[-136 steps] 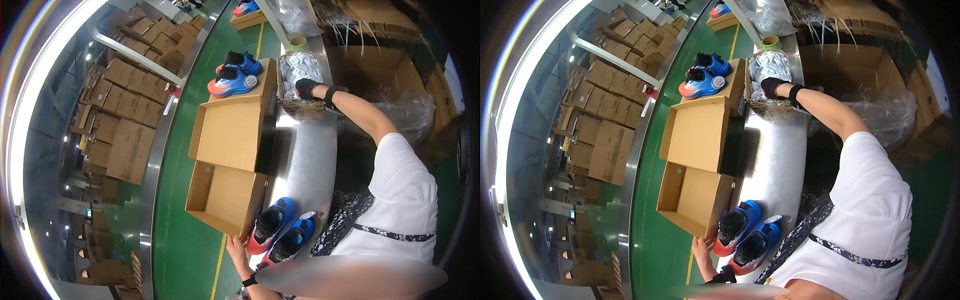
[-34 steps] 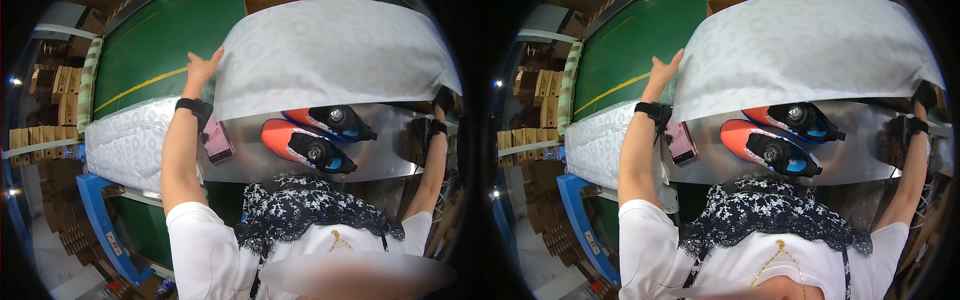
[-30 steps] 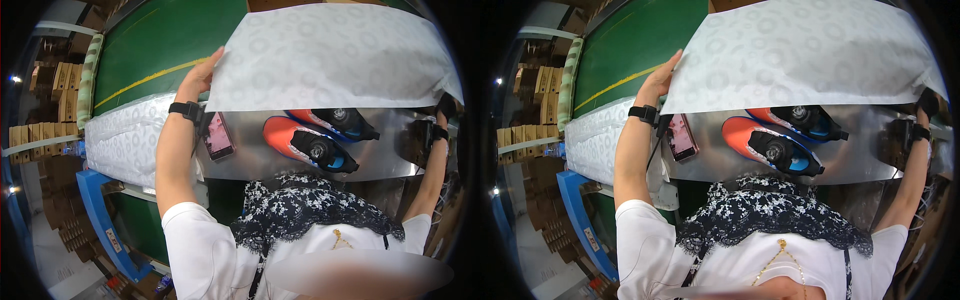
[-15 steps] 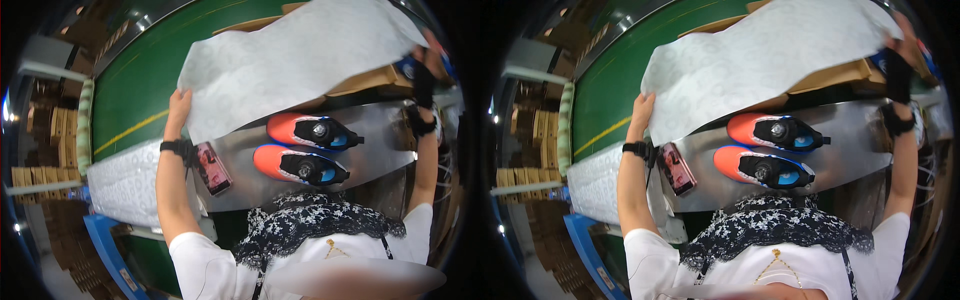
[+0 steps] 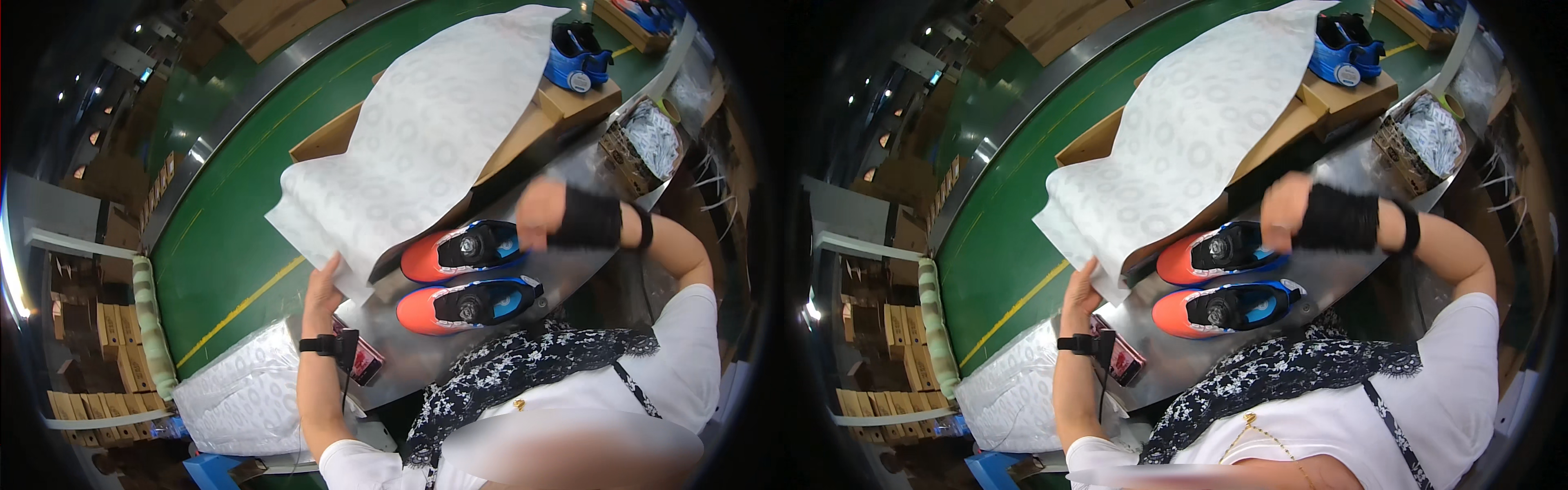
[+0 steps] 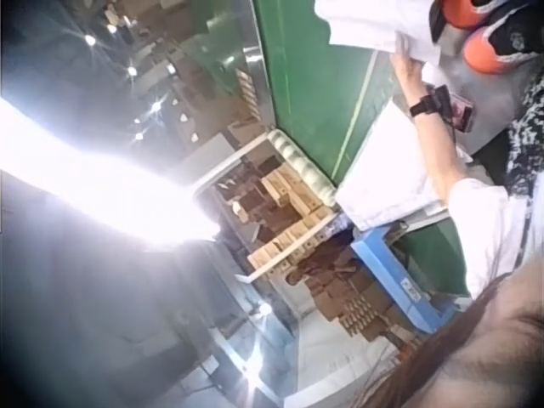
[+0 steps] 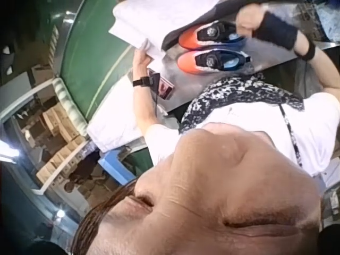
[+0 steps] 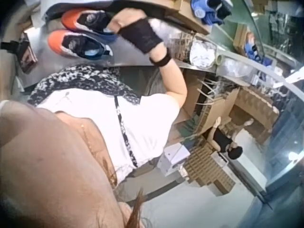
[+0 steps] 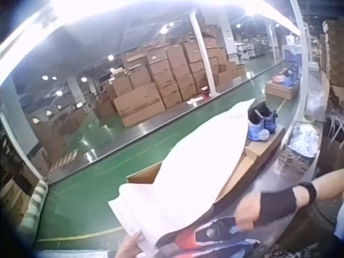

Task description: Pack pairs of shoes into shoeboxes using wrapping paper.

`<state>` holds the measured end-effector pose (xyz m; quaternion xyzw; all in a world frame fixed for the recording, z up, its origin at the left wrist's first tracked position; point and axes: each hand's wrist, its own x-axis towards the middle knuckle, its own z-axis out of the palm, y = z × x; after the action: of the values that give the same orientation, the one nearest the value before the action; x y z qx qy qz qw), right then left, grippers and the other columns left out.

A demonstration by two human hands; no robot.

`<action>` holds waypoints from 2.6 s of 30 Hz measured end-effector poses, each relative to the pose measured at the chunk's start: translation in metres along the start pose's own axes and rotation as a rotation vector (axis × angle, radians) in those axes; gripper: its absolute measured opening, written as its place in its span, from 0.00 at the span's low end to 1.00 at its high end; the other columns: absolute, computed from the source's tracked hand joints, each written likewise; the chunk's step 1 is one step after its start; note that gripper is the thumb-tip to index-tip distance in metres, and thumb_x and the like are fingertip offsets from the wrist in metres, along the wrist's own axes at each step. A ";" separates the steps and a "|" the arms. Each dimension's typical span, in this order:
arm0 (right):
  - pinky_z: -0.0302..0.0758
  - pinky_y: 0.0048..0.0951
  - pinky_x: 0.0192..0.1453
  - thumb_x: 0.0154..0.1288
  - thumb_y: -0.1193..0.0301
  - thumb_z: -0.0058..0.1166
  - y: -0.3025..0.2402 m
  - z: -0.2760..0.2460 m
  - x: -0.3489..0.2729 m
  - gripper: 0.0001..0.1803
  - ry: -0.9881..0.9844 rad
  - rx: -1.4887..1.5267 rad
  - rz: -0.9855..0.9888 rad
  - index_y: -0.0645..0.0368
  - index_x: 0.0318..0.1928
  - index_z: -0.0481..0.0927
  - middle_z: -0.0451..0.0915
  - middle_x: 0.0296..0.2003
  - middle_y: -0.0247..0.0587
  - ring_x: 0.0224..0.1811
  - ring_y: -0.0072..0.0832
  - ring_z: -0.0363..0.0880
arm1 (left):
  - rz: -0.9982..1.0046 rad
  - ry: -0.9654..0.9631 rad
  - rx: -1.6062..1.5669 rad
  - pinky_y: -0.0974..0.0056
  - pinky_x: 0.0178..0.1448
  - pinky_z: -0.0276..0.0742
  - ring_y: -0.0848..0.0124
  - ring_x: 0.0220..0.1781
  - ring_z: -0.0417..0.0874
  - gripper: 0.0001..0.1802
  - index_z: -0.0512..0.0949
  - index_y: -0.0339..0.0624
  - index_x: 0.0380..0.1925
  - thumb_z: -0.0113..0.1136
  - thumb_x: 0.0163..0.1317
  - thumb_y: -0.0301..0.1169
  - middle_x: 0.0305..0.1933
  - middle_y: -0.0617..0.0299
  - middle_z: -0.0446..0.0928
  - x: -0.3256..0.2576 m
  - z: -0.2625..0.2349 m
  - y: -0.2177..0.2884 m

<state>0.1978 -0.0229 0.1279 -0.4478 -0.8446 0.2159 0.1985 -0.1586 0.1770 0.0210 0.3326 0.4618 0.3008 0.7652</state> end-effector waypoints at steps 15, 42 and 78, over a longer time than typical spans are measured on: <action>0.64 0.47 0.43 0.35 0.68 0.51 -0.051 0.105 -0.021 0.06 0.279 -0.557 -0.080 0.56 0.17 0.76 0.71 0.38 0.45 0.43 0.37 0.68 | 0.043 -0.006 0.256 0.60 0.40 0.75 0.66 0.37 0.76 0.18 0.69 0.32 0.43 0.54 0.56 0.32 0.38 0.56 0.74 0.021 0.032 -0.025; 0.69 0.42 0.38 0.44 0.63 0.56 0.055 0.071 0.172 0.12 -0.218 -0.113 0.197 0.60 0.22 0.74 0.74 0.28 0.46 0.33 0.36 0.75 | 0.435 -0.418 0.218 0.60 0.65 0.49 0.59 0.63 0.58 0.27 0.62 0.37 0.55 0.47 0.61 0.42 0.60 0.55 0.61 0.018 0.123 0.056; 0.68 0.18 0.27 0.61 0.68 0.44 -0.002 -0.007 -0.001 0.10 0.434 0.901 0.589 0.64 0.34 0.73 0.77 0.25 0.39 0.24 0.21 0.77 | 0.503 -0.335 0.475 0.67 0.49 0.70 0.70 0.45 0.73 0.31 0.66 0.35 0.47 0.69 0.42 0.26 0.44 0.58 0.72 -0.075 0.130 -0.017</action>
<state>0.2005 -0.0239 0.1347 -0.5694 -0.4489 0.5035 0.4698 -0.0673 0.0790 0.0915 0.6482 0.2913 0.3054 0.6338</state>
